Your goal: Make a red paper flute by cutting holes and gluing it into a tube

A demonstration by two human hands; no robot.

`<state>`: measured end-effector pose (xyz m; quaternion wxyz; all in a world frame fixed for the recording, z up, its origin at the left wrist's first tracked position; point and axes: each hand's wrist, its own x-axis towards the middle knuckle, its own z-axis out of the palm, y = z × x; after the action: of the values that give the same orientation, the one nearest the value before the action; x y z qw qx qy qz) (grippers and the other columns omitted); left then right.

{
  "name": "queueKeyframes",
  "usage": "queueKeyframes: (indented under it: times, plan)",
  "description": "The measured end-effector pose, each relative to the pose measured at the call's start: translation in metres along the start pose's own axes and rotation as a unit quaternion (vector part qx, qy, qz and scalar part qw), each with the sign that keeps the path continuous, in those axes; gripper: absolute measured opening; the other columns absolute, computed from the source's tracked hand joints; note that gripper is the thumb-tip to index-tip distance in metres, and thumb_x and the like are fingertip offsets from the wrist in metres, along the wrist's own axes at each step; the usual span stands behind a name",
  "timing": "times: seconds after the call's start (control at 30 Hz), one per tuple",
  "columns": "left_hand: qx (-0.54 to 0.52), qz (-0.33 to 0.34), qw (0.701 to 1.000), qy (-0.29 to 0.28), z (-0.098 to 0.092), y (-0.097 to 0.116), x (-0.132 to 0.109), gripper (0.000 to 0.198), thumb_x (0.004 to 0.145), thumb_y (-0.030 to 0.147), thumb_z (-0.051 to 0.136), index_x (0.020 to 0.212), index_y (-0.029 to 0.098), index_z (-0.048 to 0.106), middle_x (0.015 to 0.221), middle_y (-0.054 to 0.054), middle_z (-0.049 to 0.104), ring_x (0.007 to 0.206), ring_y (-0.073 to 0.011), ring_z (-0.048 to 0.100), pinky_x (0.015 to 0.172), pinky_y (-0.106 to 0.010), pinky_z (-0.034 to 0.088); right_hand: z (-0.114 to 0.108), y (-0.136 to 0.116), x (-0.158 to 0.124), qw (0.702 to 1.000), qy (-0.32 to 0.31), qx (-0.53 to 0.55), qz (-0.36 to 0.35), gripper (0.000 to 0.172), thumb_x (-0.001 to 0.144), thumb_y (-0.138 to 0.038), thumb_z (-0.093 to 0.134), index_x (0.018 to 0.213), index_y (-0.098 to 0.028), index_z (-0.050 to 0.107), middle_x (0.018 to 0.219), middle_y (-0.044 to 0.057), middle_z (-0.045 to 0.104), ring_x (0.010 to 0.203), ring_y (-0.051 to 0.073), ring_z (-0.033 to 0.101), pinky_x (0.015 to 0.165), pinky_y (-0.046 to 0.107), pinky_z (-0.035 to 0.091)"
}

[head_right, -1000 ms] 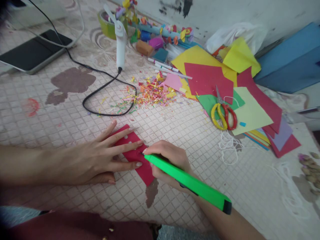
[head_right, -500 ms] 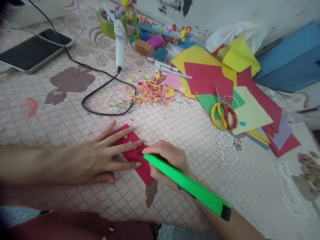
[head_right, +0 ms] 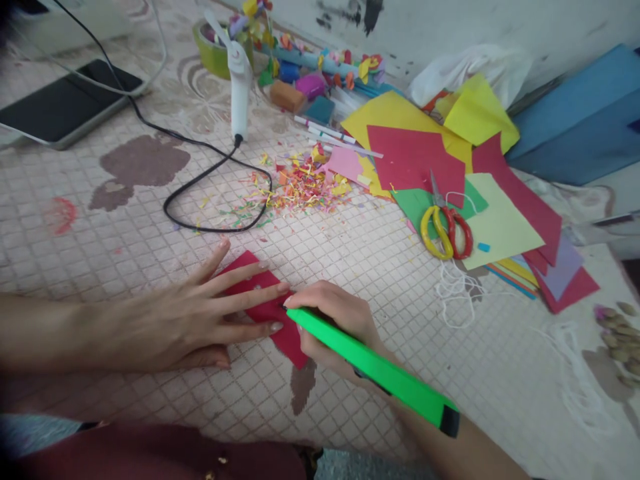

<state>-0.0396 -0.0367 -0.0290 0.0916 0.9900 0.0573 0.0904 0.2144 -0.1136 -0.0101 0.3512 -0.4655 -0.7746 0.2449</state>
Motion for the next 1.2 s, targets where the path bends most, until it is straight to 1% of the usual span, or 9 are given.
queueKeyframes:
  times: [0.1,0.3,0.37,0.53,0.63,0.73,0.87,1.0,1.2]
  plan:
    - [-0.009,0.006,1.0,-0.002,0.0006,-0.0014,-0.0003,0.056,0.092,0.048,0.067,0.144,0.032,0.053,0.163,-0.009,0.037,0.147,-0.0388,0.036,0.12,-0.073,0.007,0.0,0.0018,-0.0019,1.0,-0.007,0.009,0.01,0.027,0.083,-0.005,0.056,0.102,-0.022,0.065,0.088,0.002,0.074,0.08,0.013,0.072,0.072,0.023,0.059]
    - [-0.003,0.004,1.0,-0.009,0.0001,-0.0017,-0.0007,0.053,0.094,0.051,0.063,0.143,0.033,0.053,0.161,-0.01,0.04,0.147,-0.0385,0.037,0.118,-0.076,0.002,0.0003,0.0007,-0.0051,1.0,-0.003,0.006,0.009,0.028,0.083,-0.005,0.056,0.103,-0.022,0.064,0.089,0.001,0.074,0.082,0.012,0.072,0.074,0.023,0.058]
    - [0.002,0.004,1.0,-0.008,-0.0006,-0.0013,-0.0002,0.053,0.094,0.052,0.063,0.142,0.034,0.054,0.16,-0.009,0.041,0.146,-0.0379,0.038,0.118,-0.076,0.003,0.0012,-0.0002,-0.0062,1.0,0.002,-0.001,0.015,0.028,0.083,-0.005,0.056,0.103,-0.023,0.064,0.091,0.001,0.074,0.083,0.012,0.072,0.074,0.023,0.058]
    - [0.013,0.003,1.0,-0.001,-0.001,0.0001,0.0014,0.05,0.097,0.053,0.058,0.143,0.036,0.053,0.158,-0.009,0.044,0.141,-0.0388,0.043,0.114,-0.081,0.009,0.0052,-0.0004,-0.0083,1.0,0.019,-0.016,0.015,0.026,0.084,-0.006,0.056,0.102,-0.023,0.064,0.09,0.001,0.074,0.083,0.012,0.072,0.075,0.023,0.058]
    - [0.009,-0.002,1.0,0.005,-0.0008,0.0004,0.0021,0.049,0.096,0.052,0.059,0.142,0.035,0.054,0.155,-0.01,0.048,0.138,-0.0378,0.047,0.114,-0.081,0.008,0.0057,-0.0007,-0.0071,0.999,0.026,-0.015,0.015,0.026,0.084,-0.006,0.055,0.101,-0.023,0.065,0.089,0.001,0.075,0.081,0.012,0.071,0.074,0.023,0.058]
    - [-0.008,-0.003,1.0,0.004,-0.0007,0.0,0.0021,0.048,0.096,0.05,0.06,0.14,0.034,0.056,0.155,-0.01,0.048,0.139,-0.0361,0.046,0.117,-0.078,0.006,0.0039,-0.0021,-0.0042,1.0,0.021,-0.007,0.017,0.025,0.084,-0.007,0.057,0.101,-0.023,0.065,0.089,0.001,0.075,0.079,0.012,0.071,0.071,0.023,0.058]
    - [-0.02,0.011,1.0,0.001,0.0002,-0.0009,0.0012,0.047,0.098,0.048,0.057,0.142,0.031,0.054,0.16,-0.008,0.042,0.144,-0.0324,0.041,0.12,-0.071,-0.004,0.0018,-0.003,-0.002,1.0,0.013,-0.006,0.015,0.026,0.083,-0.006,0.056,0.1,-0.024,0.064,0.088,0.001,0.074,0.077,0.013,0.071,0.068,0.025,0.058]
    - [-0.009,0.009,1.0,0.012,0.0016,-0.0005,0.0015,0.049,0.098,0.048,0.058,0.143,0.029,0.054,0.157,-0.009,0.046,0.143,-0.0325,0.043,0.12,-0.071,-0.006,0.0016,-0.0017,-0.0048,1.0,0.011,-0.005,0.011,0.027,0.083,-0.006,0.056,0.101,-0.023,0.064,0.087,0.001,0.074,0.079,0.013,0.071,0.07,0.025,0.058]
    - [-0.003,0.002,1.0,0.009,0.0021,-0.0003,0.0019,0.049,0.095,0.051,0.062,0.14,0.033,0.056,0.157,-0.006,0.047,0.141,-0.0311,0.045,0.118,-0.072,-0.011,0.0036,-0.002,-0.0095,0.999,0.021,-0.015,0.025,0.026,0.084,-0.006,0.057,0.102,-0.024,0.063,0.089,0.001,0.074,0.081,0.013,0.071,0.072,0.024,0.057]
